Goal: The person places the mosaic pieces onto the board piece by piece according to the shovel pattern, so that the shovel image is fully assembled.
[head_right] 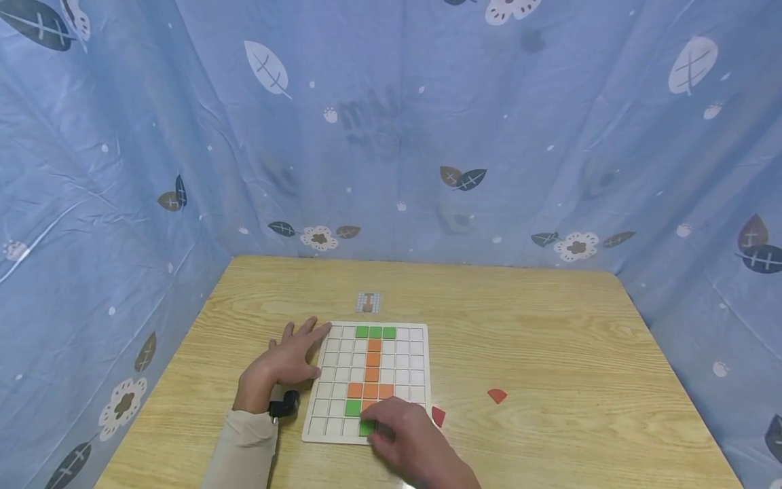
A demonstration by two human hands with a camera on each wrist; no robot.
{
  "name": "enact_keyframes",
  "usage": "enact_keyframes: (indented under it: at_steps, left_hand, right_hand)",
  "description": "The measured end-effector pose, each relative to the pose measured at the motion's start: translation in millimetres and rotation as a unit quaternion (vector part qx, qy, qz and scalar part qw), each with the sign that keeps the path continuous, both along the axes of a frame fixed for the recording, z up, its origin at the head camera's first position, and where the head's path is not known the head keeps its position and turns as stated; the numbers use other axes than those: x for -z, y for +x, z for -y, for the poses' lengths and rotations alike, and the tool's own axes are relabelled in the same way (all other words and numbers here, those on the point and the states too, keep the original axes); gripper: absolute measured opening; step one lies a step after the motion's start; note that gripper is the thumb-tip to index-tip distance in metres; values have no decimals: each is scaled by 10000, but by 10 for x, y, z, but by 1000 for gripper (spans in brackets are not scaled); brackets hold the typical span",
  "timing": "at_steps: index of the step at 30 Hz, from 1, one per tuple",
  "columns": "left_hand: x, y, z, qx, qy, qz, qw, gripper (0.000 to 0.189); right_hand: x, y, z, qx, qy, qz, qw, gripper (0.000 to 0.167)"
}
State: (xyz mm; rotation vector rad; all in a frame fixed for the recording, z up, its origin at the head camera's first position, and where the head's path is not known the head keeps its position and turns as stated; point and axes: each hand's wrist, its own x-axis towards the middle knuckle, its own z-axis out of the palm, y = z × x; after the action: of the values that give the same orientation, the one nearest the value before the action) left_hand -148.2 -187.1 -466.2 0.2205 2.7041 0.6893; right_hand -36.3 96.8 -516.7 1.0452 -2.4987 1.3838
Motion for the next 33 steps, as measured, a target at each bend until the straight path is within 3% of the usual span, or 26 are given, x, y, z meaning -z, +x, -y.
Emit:
enact_keyframes:
  at_steps: [9, 15, 17, 23, 33]
  left_hand:
    - [-3, -1, -2, -43, 45, 11, 10000, 94]
    - [-21, 12, -9, -56, 32, 21, 10000, 94]
    - [-24, 14, -14, -57, 30, 5, 10000, 94]
    - [-4, 19, -29, -98, 12, -68, 9999, 95]
    - [0, 14, -32, -83, -16, -56, 9999, 94]
  right_hand:
    - [-90, -53, -146, 77, -524, 348, 9980, 34]
    - [-139, -169, -320, 319, -445, -557, 9969, 38]
    - [-160, -174, -374, 446, -380, -662, 9961, 38]
    - [-200, -148, -530, 827, -149, -481, 9953, 36]
    - [-184, -103, -845, 1054, -58, -361, 9938, 43]
